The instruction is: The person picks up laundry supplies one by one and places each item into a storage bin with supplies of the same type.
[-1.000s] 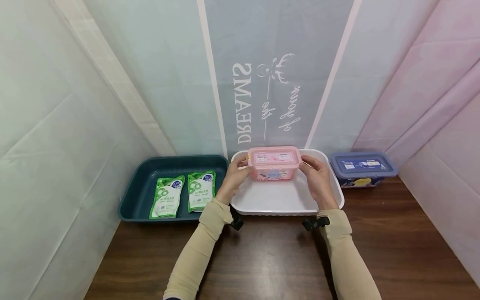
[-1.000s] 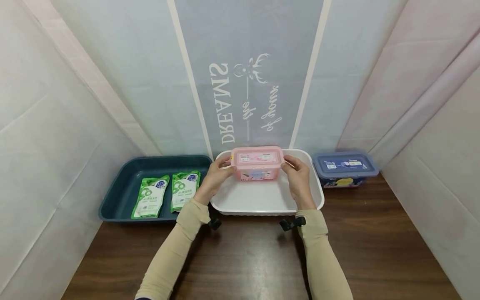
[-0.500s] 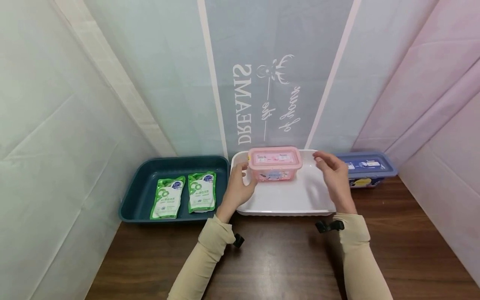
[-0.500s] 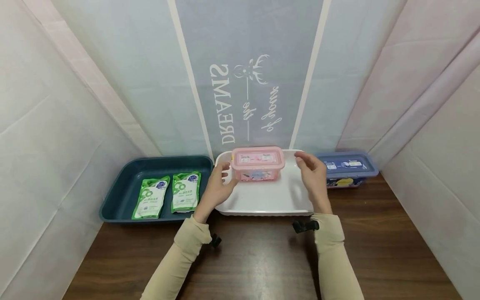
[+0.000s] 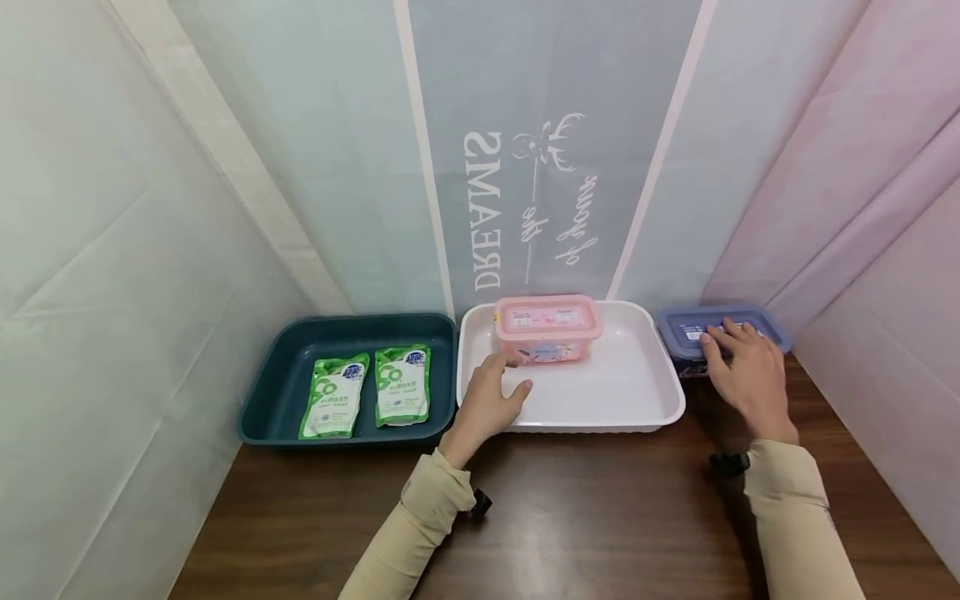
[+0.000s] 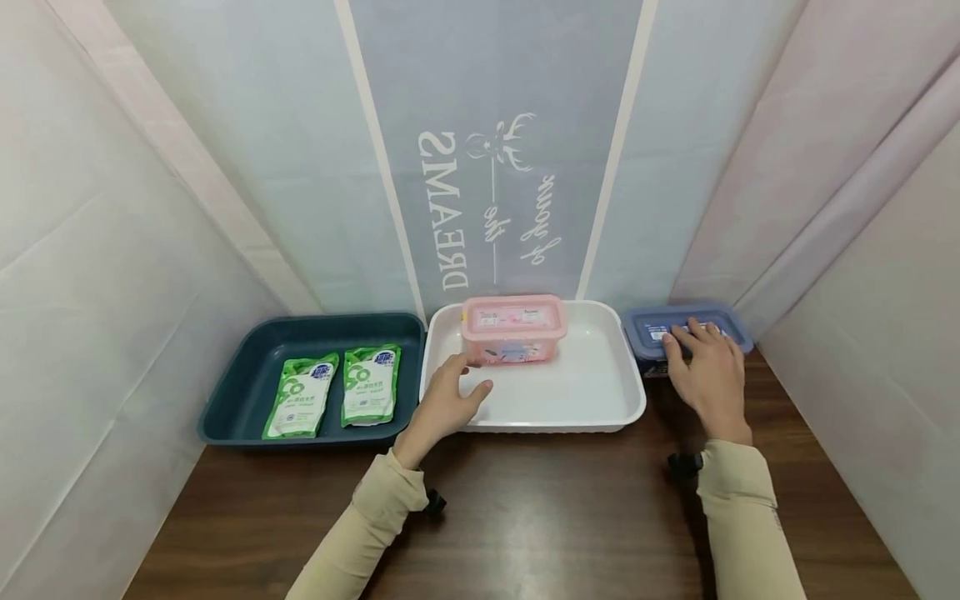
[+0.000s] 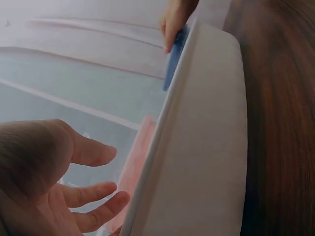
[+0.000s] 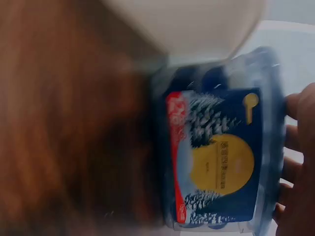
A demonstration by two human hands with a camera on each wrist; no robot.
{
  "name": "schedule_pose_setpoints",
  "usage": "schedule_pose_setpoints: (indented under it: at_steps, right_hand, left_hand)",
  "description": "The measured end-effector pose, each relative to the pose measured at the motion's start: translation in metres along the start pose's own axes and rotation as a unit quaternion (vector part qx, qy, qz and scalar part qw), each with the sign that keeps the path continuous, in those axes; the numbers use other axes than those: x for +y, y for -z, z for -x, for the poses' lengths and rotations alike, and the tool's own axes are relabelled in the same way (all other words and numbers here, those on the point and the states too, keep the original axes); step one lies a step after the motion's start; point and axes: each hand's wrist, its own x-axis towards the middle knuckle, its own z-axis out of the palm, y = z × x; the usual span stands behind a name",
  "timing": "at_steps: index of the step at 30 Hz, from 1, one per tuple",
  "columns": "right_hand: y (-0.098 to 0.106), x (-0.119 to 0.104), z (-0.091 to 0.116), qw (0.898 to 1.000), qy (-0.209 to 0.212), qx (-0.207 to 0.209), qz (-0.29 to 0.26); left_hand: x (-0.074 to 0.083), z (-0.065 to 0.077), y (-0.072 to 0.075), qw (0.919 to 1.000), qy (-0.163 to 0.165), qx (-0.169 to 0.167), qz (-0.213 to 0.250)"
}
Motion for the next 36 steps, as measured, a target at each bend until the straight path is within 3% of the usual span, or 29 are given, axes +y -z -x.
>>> schedule_pose_setpoints:
  at_steps: [3,10,28,36]
  right_hand:
    - [-0.001,0.002,0.007,0.999,0.0,-0.02,0.041]
    - [0.004,-0.005,0.013,0.998,0.0,-0.017,0.062]
    - [0.017,-0.008,0.052,0.998,-0.007,-0.004,0.058]
    - [0.023,-0.013,0.064,0.998,-0.015,-0.017,0.054]
  left_hand:
    - [-0.002,0.003,-0.001,0.9995,0.002,-0.006,-0.032]
    - [-0.003,0.005,0.003,0.9978,0.011,-0.011,-0.065]
    - [-0.002,0.006,0.0,0.9979,-0.026,-0.026,-0.054]
    - [-0.002,0.007,-0.005,0.9969,-0.015,-0.054,-0.055]
